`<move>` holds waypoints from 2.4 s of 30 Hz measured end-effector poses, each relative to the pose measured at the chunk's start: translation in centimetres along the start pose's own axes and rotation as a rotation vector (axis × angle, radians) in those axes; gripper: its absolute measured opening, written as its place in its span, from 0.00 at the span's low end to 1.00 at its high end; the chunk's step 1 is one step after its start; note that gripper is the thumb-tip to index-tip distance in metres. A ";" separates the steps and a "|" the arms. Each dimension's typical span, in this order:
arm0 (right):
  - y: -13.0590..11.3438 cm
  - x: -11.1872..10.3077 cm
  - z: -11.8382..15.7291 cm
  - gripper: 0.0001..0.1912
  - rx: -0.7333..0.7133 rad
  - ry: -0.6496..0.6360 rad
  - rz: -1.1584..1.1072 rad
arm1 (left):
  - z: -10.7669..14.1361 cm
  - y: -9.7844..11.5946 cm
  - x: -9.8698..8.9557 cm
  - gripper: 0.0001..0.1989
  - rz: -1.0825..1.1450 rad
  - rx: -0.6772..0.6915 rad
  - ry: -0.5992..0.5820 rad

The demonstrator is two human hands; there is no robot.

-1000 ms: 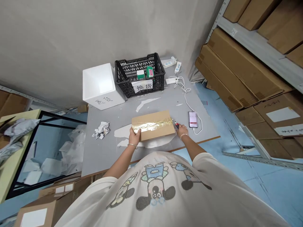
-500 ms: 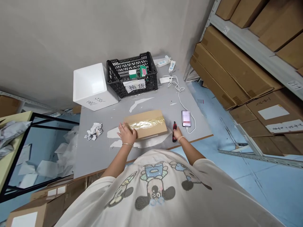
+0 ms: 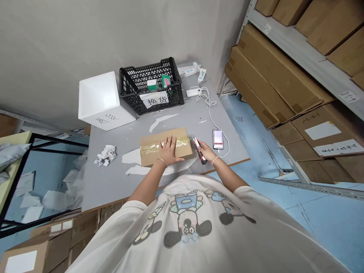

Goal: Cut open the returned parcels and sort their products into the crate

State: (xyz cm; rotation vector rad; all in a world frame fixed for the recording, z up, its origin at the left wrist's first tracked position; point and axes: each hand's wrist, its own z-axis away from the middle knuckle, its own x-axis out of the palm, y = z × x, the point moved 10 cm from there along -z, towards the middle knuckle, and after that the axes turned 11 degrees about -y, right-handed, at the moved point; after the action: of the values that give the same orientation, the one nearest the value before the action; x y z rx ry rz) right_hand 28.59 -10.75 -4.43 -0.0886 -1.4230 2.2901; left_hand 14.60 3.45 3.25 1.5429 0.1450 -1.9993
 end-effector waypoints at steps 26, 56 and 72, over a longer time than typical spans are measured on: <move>-6.6 -0.5 -3.4 0.22 0.005 0.074 0.486 | 0.3 -0.2 1.1 0.62 -0.162 -0.089 -0.029; -7.2 -0.5 -4.0 0.23 -0.005 0.081 0.476 | 0.6 0.1 0.6 0.60 -0.158 -0.098 -0.068; -7.4 -0.3 -3.4 0.21 0.000 -0.008 0.507 | 0.6 0.1 0.8 0.60 -0.151 -0.097 -0.068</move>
State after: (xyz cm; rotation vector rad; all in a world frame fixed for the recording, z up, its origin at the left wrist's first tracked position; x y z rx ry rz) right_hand 32.25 -5.20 0.35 -0.4920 -1.5396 2.6861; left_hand 14.01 2.82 2.76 1.4386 0.3358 -2.1257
